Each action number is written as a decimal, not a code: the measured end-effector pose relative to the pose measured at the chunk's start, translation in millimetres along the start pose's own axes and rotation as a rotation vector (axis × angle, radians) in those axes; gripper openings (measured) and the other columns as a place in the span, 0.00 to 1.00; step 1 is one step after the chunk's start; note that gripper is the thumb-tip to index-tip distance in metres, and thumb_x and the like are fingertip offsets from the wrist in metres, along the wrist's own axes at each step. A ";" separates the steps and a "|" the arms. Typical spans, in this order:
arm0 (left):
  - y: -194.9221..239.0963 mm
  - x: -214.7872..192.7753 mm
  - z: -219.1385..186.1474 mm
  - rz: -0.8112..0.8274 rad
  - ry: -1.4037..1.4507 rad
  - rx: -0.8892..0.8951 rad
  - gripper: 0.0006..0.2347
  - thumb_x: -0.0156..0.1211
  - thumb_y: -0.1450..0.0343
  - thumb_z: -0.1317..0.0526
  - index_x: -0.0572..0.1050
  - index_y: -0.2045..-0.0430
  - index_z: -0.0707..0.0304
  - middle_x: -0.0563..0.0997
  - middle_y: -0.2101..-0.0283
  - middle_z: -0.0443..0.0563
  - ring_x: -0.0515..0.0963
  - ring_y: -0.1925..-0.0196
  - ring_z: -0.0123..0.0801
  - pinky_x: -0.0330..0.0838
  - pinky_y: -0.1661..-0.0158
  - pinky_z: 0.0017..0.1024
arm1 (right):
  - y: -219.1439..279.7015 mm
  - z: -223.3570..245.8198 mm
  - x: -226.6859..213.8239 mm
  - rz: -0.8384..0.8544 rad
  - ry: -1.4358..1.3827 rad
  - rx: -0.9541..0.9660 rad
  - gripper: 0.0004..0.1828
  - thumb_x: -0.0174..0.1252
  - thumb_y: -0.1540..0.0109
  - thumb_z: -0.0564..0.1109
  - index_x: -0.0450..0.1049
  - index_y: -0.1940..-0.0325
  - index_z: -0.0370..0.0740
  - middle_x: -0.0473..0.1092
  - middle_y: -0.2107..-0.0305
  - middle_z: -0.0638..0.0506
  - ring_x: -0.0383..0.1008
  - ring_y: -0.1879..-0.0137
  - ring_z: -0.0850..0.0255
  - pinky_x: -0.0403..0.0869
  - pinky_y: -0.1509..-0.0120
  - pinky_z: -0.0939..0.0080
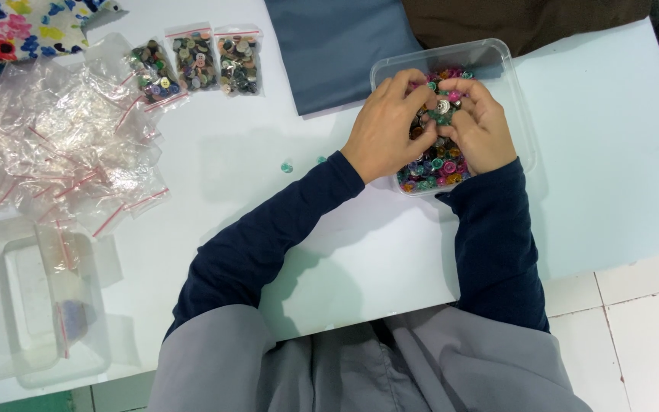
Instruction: Sorting colorful buttons from a container and placing them into small plastic bags.
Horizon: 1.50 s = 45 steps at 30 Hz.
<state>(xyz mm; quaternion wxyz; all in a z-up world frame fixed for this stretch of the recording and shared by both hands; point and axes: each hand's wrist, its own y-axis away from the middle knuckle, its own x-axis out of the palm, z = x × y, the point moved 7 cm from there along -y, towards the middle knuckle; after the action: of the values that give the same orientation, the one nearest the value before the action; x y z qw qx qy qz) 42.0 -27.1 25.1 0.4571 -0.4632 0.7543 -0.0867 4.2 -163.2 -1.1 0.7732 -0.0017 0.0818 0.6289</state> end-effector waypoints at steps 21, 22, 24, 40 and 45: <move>2.9 -14.5 -5.4 -0.097 0.168 -0.078 0.05 0.54 0.30 0.65 0.63 0.68 0.59 0.73 0.73 0.45 0.75 0.72 0.32 0.70 0.66 0.33 | 10.4 23.5 7.1 -0.001 0.308 -0.197 0.17 0.47 0.26 0.45 0.66 0.33 0.44 0.64 0.78 0.57 0.65 0.69 0.70 0.80 0.57 0.65; 3.7 -14.6 -3.7 -0.098 0.167 -0.078 0.05 0.54 0.30 0.65 0.63 0.68 0.59 0.73 0.73 0.45 0.75 0.72 0.32 0.70 0.66 0.33 | 10.1 24.3 8.0 0.000 0.308 -0.198 0.17 0.47 0.26 0.45 0.66 0.33 0.44 0.64 0.78 0.57 0.65 0.69 0.70 0.80 0.57 0.65; 6.2 -14.7 -3.4 -0.098 0.187 -0.035 0.06 0.54 0.26 0.63 0.66 0.59 0.57 0.75 0.69 0.45 0.77 0.69 0.31 0.73 0.62 0.33 | 9.4 20.6 9.1 -0.002 0.304 -0.130 0.18 0.46 0.27 0.47 0.65 0.32 0.46 0.73 0.74 0.49 0.75 0.72 0.63 0.72 0.70 0.68; 50.2 -88.5 5.3 -0.288 0.166 0.104 0.08 0.60 0.27 0.59 0.75 0.55 0.51 0.81 0.69 0.44 0.83 0.63 0.36 0.72 0.52 0.33 | 17.0 22.1 23.5 0.024 0.715 -0.662 0.11 0.58 0.27 0.36 0.73 0.40 0.33 0.79 0.59 0.37 0.78 0.67 0.45 0.74 0.72 0.55; 98.5 -145.5 39.9 -0.300 0.155 -0.053 0.09 0.61 0.30 0.68 0.77 0.58 0.54 0.80 0.72 0.45 0.81 0.69 0.36 0.71 0.56 0.35 | 37.0 24.3 32.3 -0.341 1.218 -1.105 0.09 0.59 0.25 0.49 0.80 0.46 0.45 0.78 0.65 0.55 0.80 0.62 0.59 0.77 0.53 0.62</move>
<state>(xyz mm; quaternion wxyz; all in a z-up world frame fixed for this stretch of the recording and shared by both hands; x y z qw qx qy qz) 33.9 152.6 36.5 0.3674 -0.5743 0.7117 -0.1695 -22.5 -121.6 22.4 0.5664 -0.7317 0.1636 0.3421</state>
